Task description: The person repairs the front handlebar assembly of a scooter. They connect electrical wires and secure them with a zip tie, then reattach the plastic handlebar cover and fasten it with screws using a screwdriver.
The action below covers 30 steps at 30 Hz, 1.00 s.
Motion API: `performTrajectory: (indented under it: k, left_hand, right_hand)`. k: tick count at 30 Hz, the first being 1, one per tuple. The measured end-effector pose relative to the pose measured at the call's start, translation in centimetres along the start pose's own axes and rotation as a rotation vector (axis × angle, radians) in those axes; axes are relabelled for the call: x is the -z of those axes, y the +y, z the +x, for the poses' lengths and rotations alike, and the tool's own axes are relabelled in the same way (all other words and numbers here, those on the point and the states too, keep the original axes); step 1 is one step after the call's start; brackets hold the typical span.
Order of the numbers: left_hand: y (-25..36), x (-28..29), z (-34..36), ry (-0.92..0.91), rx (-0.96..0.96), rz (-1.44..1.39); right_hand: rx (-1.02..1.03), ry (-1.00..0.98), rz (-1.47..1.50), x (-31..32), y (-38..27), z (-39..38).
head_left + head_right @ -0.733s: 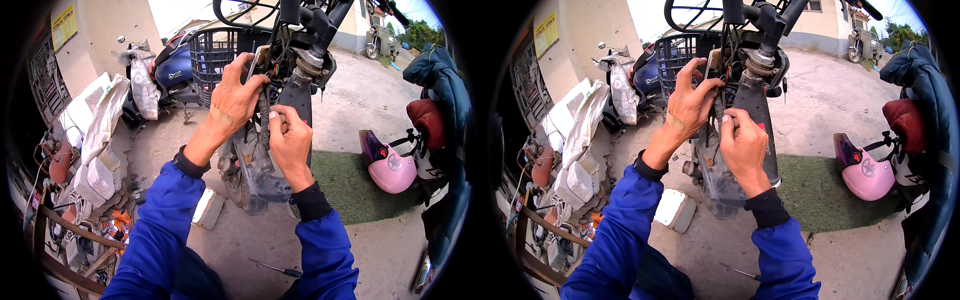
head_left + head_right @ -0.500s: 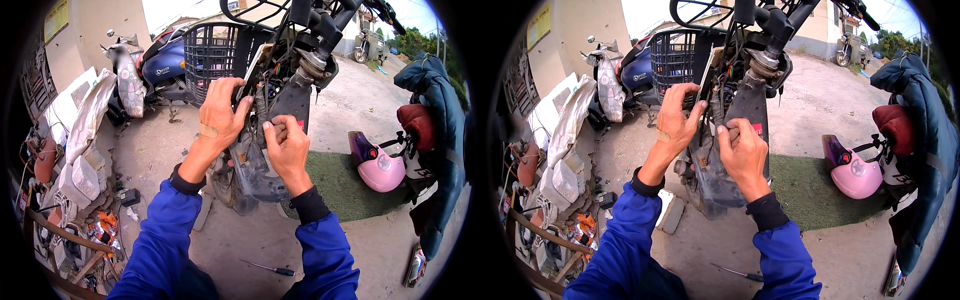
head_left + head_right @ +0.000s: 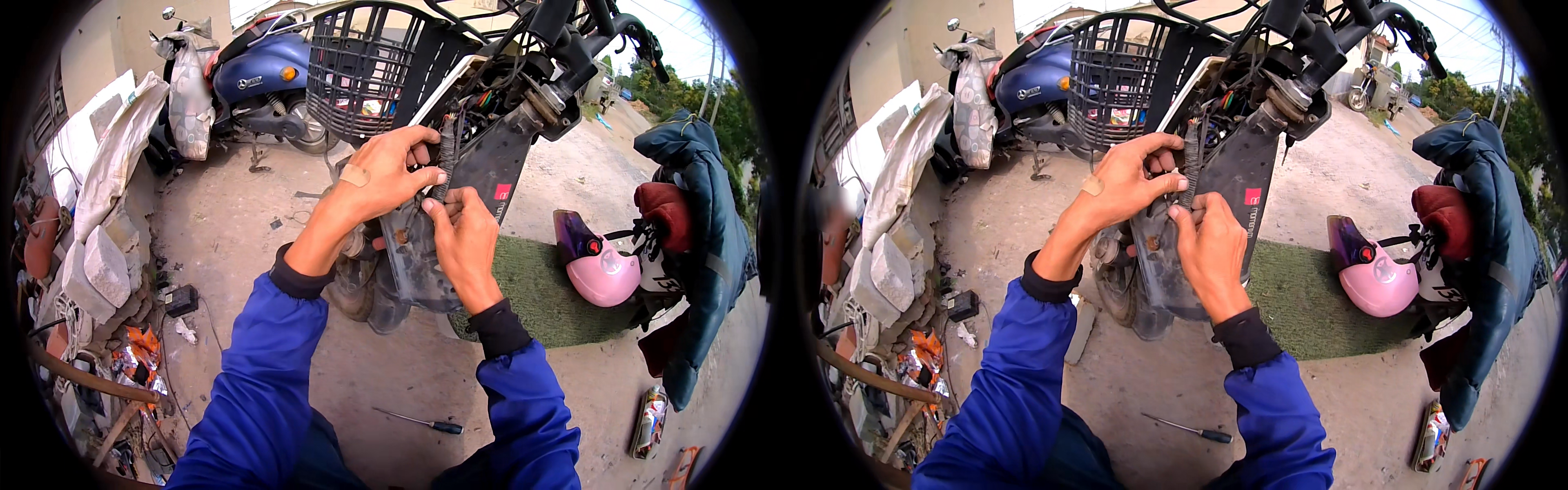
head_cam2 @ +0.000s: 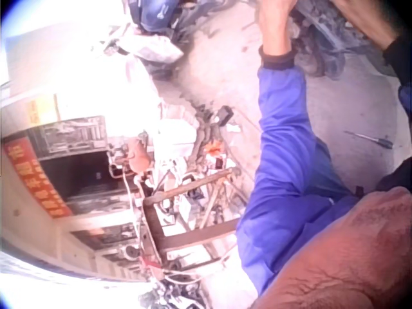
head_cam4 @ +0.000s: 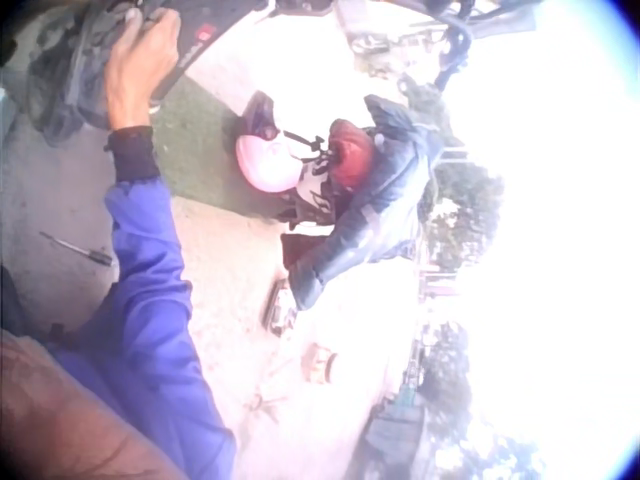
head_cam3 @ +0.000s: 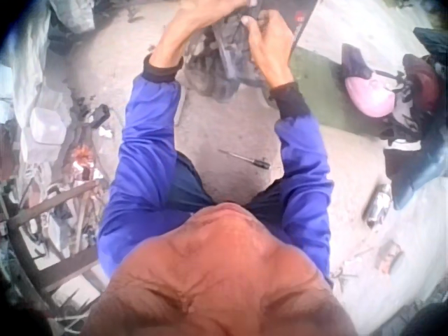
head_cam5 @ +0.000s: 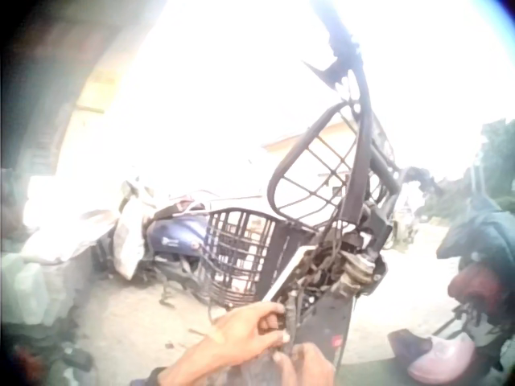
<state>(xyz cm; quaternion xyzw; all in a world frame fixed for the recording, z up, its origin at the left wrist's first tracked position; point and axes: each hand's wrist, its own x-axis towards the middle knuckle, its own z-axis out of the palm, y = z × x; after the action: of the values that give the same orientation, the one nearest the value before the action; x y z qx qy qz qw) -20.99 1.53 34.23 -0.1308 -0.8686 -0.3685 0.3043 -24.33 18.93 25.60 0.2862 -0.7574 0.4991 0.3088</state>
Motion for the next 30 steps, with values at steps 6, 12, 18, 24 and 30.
performTrajectory:
  k: [6,12,18,24,30]
  left_hand:
    - [0.0,-1.3,-0.3,-0.014,0.019,0.016]
    - [0.1,-2.0,-0.5,0.012,0.038,0.05]
    - [-0.7,-2.4,0.7,0.1,0.113,-0.088]
    - [1.8,-3.6,0.4,0.178,0.135,0.068]
    - [1.0,-5.3,0.3,0.439,-0.168,0.395]
  right_hand:
    - [0.037,-0.085,-0.139,0.9,0.2,1.6]
    - [0.034,-0.363,-0.196,4.6,-0.4,3.2]
    - [-0.159,-0.087,-0.063,7.5,0.0,5.3]
    - [-0.105,0.17,-0.183,7.7,-0.2,5.7]
    - [-0.091,0.136,0.1,6.1,1.5,6.1]
